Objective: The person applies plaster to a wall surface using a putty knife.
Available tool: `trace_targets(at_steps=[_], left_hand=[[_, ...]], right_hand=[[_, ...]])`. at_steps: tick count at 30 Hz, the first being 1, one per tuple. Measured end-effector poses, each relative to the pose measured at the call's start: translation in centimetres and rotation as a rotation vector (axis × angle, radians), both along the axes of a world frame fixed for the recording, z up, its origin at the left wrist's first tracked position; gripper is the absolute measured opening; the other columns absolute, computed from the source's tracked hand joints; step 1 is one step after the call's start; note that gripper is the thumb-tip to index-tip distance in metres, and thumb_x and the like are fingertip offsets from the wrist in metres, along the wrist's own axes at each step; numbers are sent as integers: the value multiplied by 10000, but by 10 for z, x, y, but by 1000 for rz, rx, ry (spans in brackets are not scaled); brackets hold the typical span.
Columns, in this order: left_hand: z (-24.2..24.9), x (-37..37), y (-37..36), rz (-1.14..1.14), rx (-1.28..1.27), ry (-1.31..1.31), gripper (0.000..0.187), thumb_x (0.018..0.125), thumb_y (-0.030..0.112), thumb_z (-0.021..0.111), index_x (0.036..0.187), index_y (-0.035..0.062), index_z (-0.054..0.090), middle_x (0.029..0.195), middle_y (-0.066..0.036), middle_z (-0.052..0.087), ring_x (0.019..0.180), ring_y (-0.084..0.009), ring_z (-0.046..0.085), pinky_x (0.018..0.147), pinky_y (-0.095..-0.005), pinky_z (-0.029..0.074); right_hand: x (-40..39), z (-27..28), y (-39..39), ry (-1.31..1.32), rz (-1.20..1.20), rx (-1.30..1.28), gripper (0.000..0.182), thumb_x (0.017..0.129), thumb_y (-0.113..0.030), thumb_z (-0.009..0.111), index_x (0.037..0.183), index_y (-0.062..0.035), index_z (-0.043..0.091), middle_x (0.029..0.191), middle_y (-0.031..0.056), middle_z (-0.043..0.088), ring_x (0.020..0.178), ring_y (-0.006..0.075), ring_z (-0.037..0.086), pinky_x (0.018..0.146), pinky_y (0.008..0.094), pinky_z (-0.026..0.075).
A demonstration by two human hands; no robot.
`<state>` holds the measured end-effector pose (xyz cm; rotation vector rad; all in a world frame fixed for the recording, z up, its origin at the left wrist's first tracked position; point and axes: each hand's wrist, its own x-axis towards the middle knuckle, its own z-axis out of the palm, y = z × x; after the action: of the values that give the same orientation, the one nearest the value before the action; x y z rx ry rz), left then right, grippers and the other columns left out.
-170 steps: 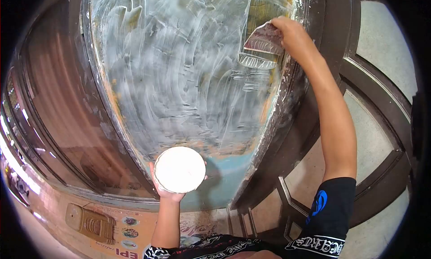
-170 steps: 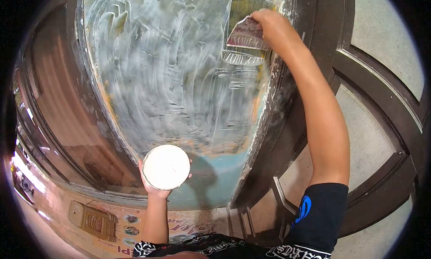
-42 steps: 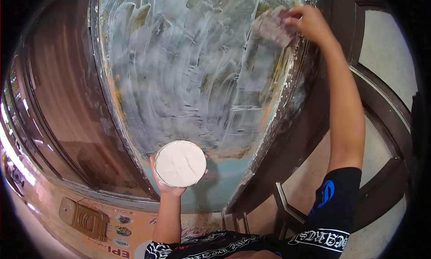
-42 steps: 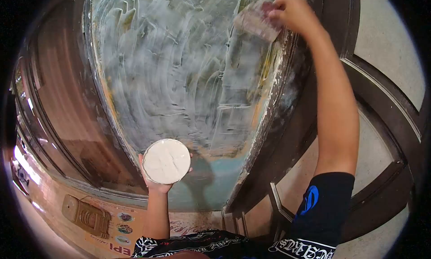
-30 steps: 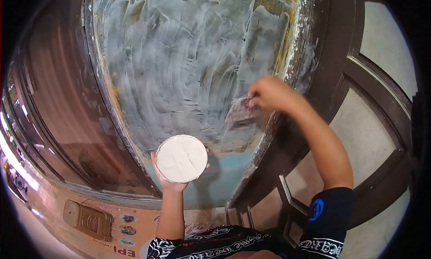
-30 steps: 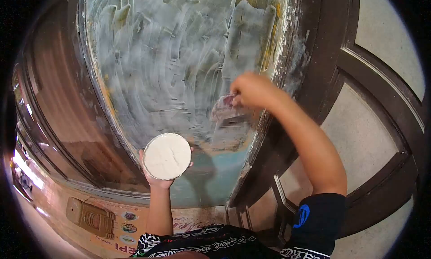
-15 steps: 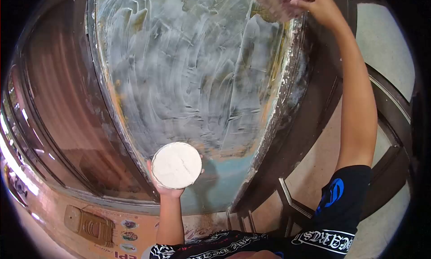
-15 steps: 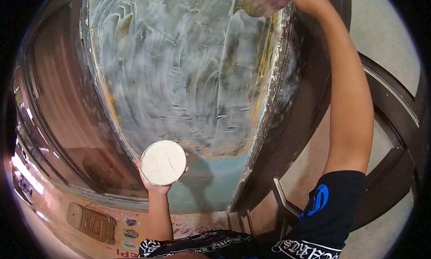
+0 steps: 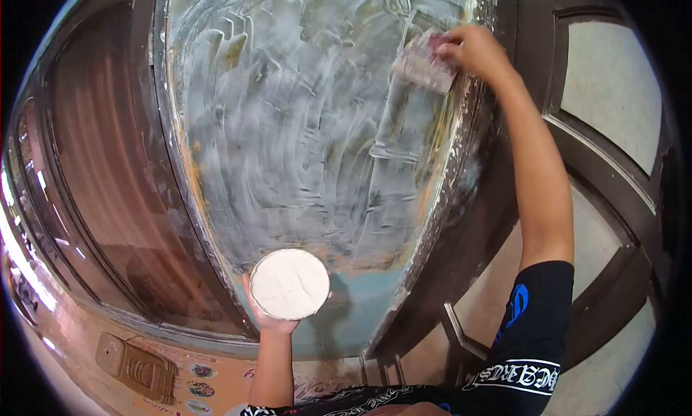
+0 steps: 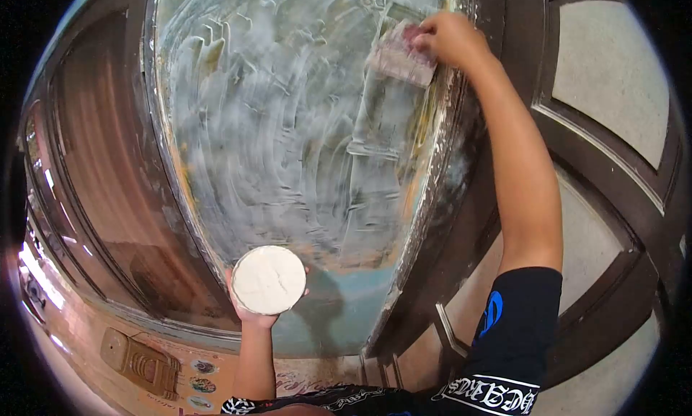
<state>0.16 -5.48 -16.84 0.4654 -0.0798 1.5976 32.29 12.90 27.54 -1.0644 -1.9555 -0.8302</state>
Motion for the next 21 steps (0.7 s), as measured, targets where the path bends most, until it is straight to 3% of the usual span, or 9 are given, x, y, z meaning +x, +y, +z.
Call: trace_targets(at_steps=[2,3,4,5,7,10,13,18,21], left_hand=[[2,1,-4,4,43,16,905,871,799,372,1511,159,399,1545,-164,399,1363,-508,398,966,-858,291],[2,1,-4,11,19,-49,910,870,792,398,1514,149,392,1545,-202,383,1347,-575,363,966,-856,287],[2,-1,-4,20,-5,-110,917,868,785,423,1517,139,386,1545,-240,367,1331,-642,328,966,-855,282],[2,-3,-2,60,28,54,915,858,805,398,1499,152,414,1530,-197,406,1334,-544,409,954,-856,306],[2,-6,-1,72,15,31,922,854,808,401,1499,150,413,1527,-206,406,1327,-554,409,955,-854,309],[11,-5,3,62,30,6,941,851,808,407,1502,129,404,1523,-214,407,1316,-562,416,961,-841,321],[16,-2,7,69,66,66,953,859,805,394,1500,100,401,1526,-208,409,1322,-532,431,974,-823,332],[17,3,16,77,65,33,915,883,789,371,1487,104,429,1508,-196,442,1330,-492,448,995,-806,331],[14,-1,22,123,-37,-111,952,863,793,428,1507,93,388,1523,-271,381,1314,-617,374,951,-842,319]], right_hand=[[15,49,4,90,21,81,333,831,-331,778,1048,-80,757,970,156,736,911,304,701,824,406,534],[23,70,1,60,30,119,324,849,-313,759,1008,-31,746,826,174,709,776,297,693,767,380,515],[34,88,3,45,44,88,310,881,-296,740,1011,-14,740,807,124,716,737,206,663,753,350,501],[41,93,9,65,158,48,302,896,-277,730,1015,0,733,812,98,718,744,173,645,759,336,495],[37,82,1,25,308,-67,286,928,-232,705,1026,36,718,847,42,724,796,112,614,789,309,483],[2,23,-17,-198,298,-275,294,874,-235,752,1021,17,719,864,133,723,810,212,642,812,345,494],[-9,1,-4,-210,174,-196,256,841,-247,781,982,-35,748,877,182,721,809,312,684,765,419,512],[17,71,33,-48,98,156,272,879,-263,734,1003,-22,750,891,176,733,817,291,699,774,378,517],[43,115,30,60,113,84,294,901,-281,721,1023,-15,749,851,108,741,783,181,667,781,351,512]])
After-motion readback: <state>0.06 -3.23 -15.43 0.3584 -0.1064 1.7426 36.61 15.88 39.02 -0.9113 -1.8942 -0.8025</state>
